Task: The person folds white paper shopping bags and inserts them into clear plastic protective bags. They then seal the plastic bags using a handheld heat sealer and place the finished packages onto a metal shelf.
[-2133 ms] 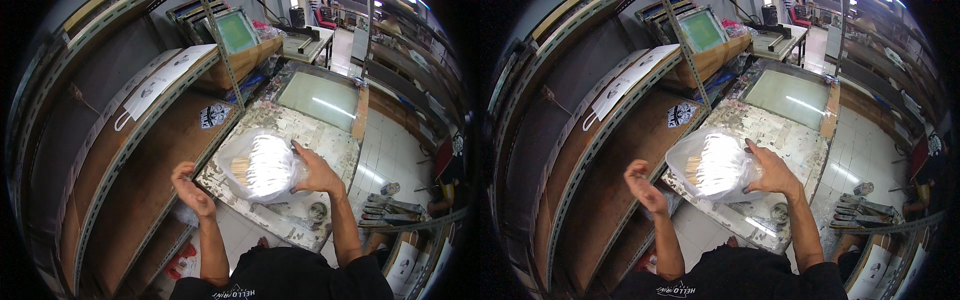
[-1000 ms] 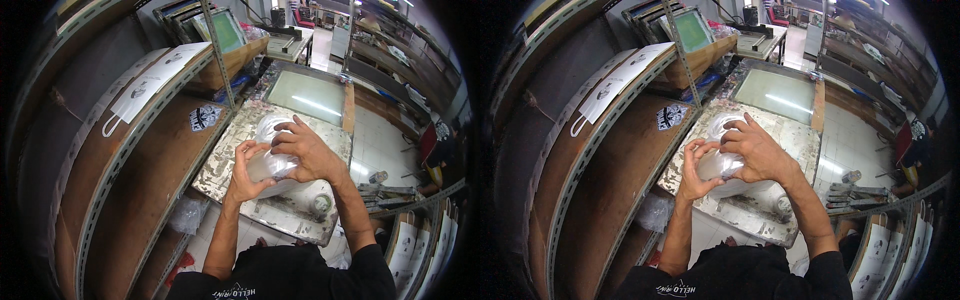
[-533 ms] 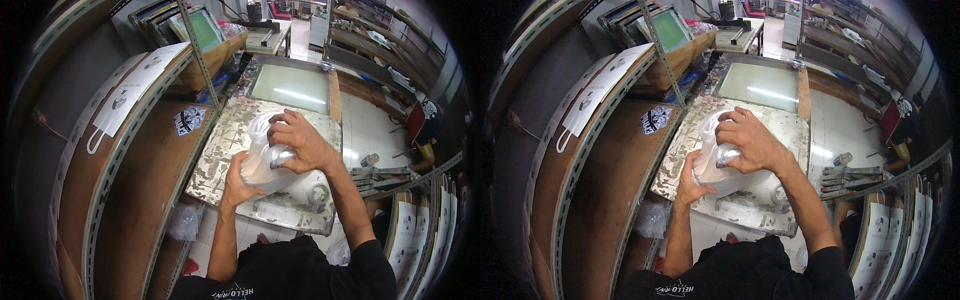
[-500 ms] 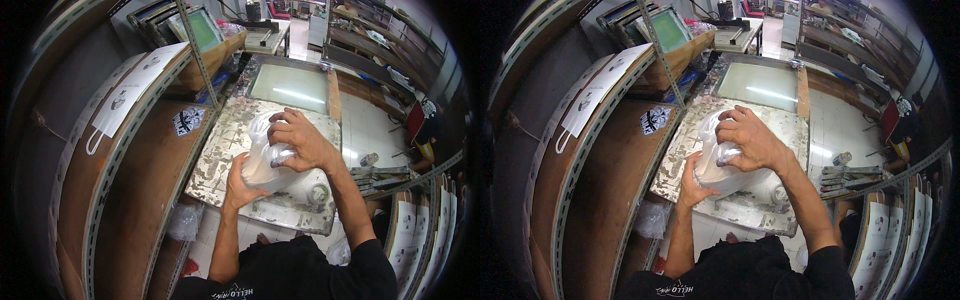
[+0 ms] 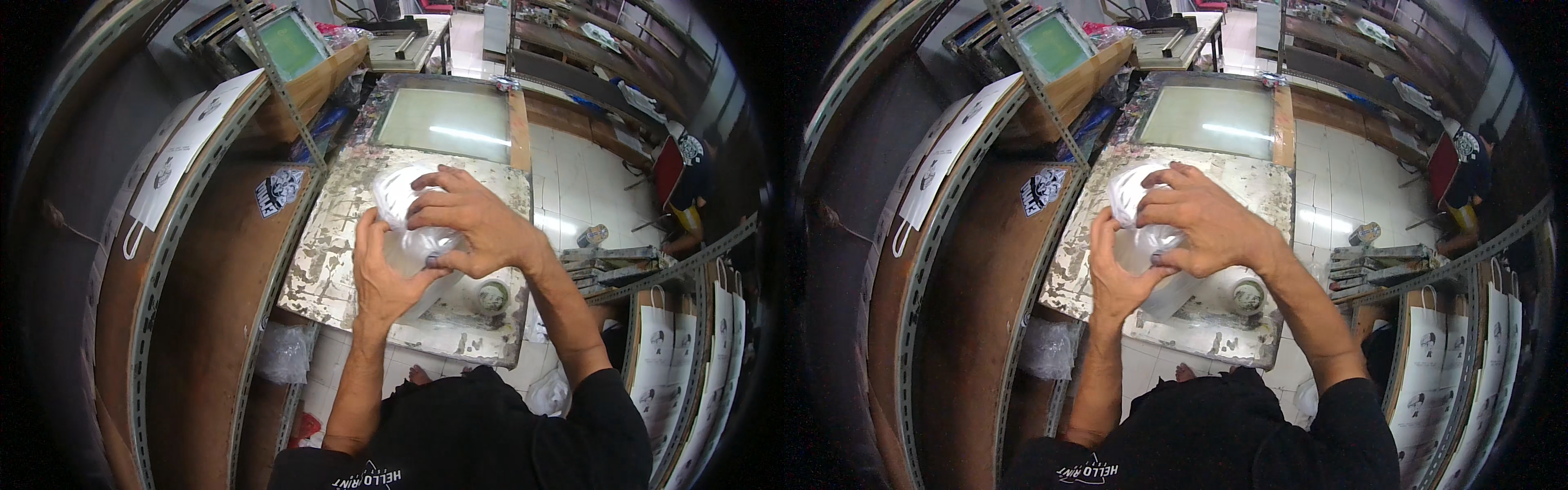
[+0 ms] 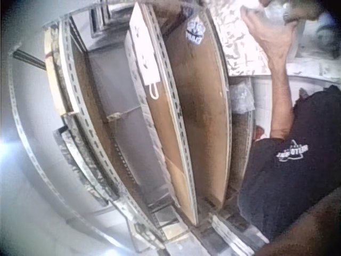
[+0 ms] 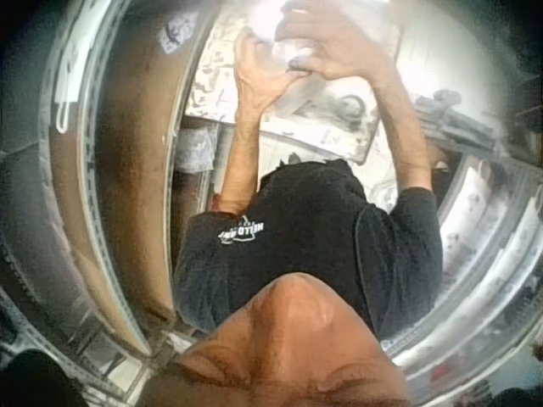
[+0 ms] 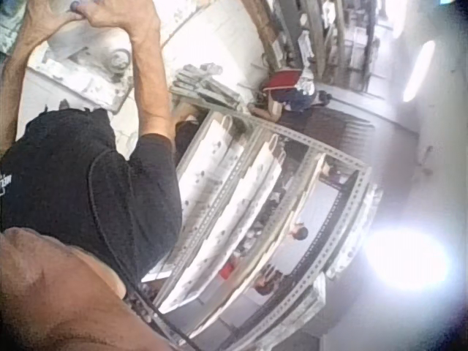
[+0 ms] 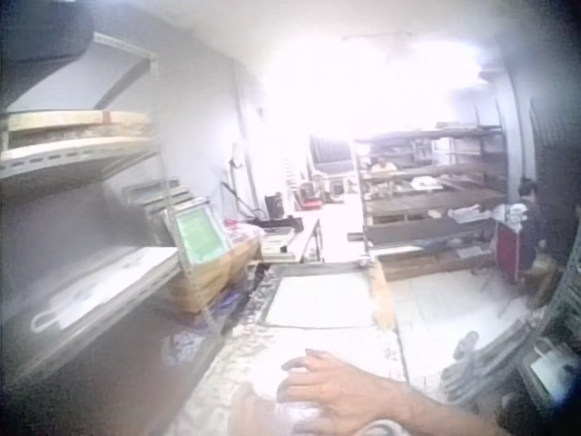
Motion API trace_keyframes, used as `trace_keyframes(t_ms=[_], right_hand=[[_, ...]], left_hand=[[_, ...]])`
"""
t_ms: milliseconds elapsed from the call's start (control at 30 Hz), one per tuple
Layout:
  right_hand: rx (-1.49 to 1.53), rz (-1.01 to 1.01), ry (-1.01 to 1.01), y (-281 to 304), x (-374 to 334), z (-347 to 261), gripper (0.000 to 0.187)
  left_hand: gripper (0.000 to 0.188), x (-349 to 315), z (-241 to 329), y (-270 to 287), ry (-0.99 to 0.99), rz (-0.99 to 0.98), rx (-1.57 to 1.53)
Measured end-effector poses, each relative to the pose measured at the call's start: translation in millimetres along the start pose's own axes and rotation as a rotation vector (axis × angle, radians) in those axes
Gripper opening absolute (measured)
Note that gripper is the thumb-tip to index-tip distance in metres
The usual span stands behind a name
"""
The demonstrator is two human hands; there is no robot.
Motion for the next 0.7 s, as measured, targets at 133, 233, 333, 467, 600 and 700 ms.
trace_keyframes(t_ms=[133, 233, 333, 467, 600, 700], right_hand=[[0.065, 0.037, 0.032, 0, -4, 2, 0.047], [0.135, 0.121, 0.047, 5, -1, 7, 0.049], [0.114, 0.203, -0.053, 4, 5, 14, 0.045], [-0.006, -0.065, -0.151, -6, 19, 21, 0.037], [-0.084, -0.033, -0.137, -4, 15, 36, 0.036], [0.009, -0.014, -0.108, -3, 9, 40, 0.036]], left_hand=[[0.082, -4, 8, -2, 0.023, -0.012, 0.054], [0.074, -8, 7, -9, 0.011, 0.023, -0.078], [0.068, -6, 18, -17, -0.048, 0.019, -0.036], [0.069, -3, 22, -22, 0.022, -0.054, 0.046], [0.066, -4, 25, -18, 0.025, 0.007, 0.002], [0.054, -10, 13, -11, 0.059, 0.105, -0.072]])
Point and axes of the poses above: each hand's wrist, its own x-axis towards the middle knuckle, its own y-axis out of the back of the hand, z = x × y, the point moved 6 cm from there along x, towards the middle knuckle, and after that the axes turned 11 degrees about -x, right-handed, at the moved point
